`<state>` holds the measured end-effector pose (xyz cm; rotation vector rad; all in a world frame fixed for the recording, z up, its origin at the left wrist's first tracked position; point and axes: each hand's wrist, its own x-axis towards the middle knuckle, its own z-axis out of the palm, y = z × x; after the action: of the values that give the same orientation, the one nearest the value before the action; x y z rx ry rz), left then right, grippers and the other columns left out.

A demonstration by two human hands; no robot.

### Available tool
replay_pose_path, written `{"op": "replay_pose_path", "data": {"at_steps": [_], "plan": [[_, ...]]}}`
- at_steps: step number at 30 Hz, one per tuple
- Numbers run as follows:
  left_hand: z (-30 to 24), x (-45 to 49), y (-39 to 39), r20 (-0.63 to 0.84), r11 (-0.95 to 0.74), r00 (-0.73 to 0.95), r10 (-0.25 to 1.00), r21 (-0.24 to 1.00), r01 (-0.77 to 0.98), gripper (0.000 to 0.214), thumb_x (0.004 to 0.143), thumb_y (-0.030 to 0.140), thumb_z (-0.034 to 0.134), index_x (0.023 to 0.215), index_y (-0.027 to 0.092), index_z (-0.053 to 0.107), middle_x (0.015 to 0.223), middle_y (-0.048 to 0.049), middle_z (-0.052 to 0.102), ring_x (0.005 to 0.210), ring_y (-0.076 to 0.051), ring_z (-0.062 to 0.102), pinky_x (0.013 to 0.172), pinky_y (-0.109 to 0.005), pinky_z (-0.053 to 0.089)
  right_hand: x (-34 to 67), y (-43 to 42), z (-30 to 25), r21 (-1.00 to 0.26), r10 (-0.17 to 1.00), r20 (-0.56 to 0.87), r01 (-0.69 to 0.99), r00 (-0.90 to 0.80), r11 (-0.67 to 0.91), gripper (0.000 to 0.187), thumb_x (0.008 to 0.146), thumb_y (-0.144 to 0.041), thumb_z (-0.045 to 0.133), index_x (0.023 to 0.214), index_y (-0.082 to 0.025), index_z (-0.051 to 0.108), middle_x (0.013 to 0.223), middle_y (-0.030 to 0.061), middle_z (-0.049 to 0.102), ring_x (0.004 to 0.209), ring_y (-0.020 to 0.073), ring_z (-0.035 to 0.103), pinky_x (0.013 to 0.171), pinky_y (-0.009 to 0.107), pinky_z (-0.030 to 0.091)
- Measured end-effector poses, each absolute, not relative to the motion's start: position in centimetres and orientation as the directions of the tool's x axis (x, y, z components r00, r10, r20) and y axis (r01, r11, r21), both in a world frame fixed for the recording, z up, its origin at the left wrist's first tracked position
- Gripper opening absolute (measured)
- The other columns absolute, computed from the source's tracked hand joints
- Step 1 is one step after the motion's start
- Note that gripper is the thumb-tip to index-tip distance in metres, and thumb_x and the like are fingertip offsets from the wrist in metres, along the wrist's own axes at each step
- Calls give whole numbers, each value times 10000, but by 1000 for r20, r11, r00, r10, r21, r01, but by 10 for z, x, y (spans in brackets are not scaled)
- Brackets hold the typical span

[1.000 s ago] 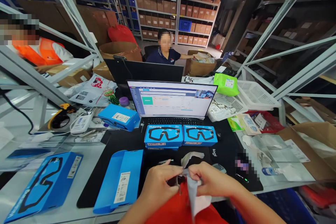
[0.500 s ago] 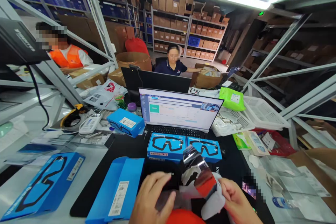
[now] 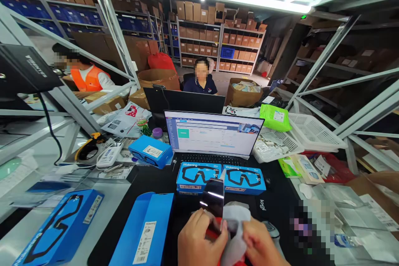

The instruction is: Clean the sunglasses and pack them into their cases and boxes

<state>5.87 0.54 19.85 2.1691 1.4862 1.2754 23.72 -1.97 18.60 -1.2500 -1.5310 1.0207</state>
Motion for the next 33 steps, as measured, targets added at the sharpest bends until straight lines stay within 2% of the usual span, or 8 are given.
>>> {"op": "replay_pose_path", "data": {"at_steps": [3, 6, 11, 16, 21, 24, 29, 33], "plan": [[194, 60, 7, 586, -513, 191, 787, 450, 731, 193, 861, 254, 579, 673, 237, 538, 640, -7, 613, 586, -176, 607, 507, -261, 454, 244, -22, 184, -992, 992, 80, 108, 95, 70, 514, 803, -395, 637, 564, -238, 209, 497, -56, 332, 498, 122, 258, 483, 253, 258], [184, 66, 5, 599, -566, 284, 749, 356, 744, 141, 879, 263, 535, 740, 237, 540, 675, -20, 627, 606, -188, 618, 527, -278, 447, 227, -22, 185, -995, 989, 73, 70, 126, 65, 473, 711, -325, 665, 540, -237, 232, 510, -56, 333, 522, 119, 266, 502, 252, 256], [164, 71, 1, 663, -647, 310, 681, 346, 680, 159, 903, 208, 405, 825, 226, 542, 700, -44, 624, 628, -199, 616, 552, -293, 438, 191, -20, 186, -998, 924, 43, 48, 379, 27, 373, 562, -192, 603, 482, -243, 242, 467, -68, 300, 496, 105, 244, 490, 245, 258], [163, 72, -4, 720, -687, 304, 624, 321, 652, 169, 950, 264, 447, 838, 219, 566, 654, -28, 595, 565, -179, 568, 541, -293, 399, 198, -8, 204, -979, 899, -120, -201, 421, -37, 390, 511, -168, 631, 505, -239, 248, 488, -83, 297, 490, 86, 236, 462, 219, 241], [160, 71, -8, 694, -704, 370, 618, 278, 654, 179, 928, 260, 544, 751, 231, 546, 614, 2, 599, 538, -167, 556, 541, -299, 379, 210, 21, 220, -809, 903, -331, -575, 273, -123, 543, 533, -287, 772, 578, -242, 233, 500, -97, 321, 477, 77, 272, 454, 206, 250], [158, 68, -5, 651, -658, 388, 653, 233, 716, 179, 915, 234, 544, 737, 231, 541, 615, 2, 609, 552, -171, 574, 550, -299, 393, 198, 19, 208, -854, 881, -325, -506, 343, -118, 545, 559, -306, 770, 574, -244, 229, 523, -98, 282, 492, 79, 240, 449, 211, 238], [165, 65, 5, 671, -610, 319, 670, 251, 752, 318, 993, 250, 388, 726, 225, 558, 589, -22, 607, 537, -183, 590, 504, -297, 388, 173, -9, 182, -980, 909, -112, -197, 401, -34, 513, 551, -214, 719, 468, -230, 214, 478, -81, 271, 513, 84, 231, 472, 226, 205], [170, 64, 5, 750, -677, 348, 562, 177, 714, 271, 982, 332, 487, 761, 201, 574, 677, -52, 682, 567, -178, 622, 520, -281, 418, 188, 1, 197, -914, 911, -257, -388, 323, -121, 544, 513, -187, 775, 510, -231, 233, 496, -93, 293, 500, 70, 224, 458, 215, 186]]}}
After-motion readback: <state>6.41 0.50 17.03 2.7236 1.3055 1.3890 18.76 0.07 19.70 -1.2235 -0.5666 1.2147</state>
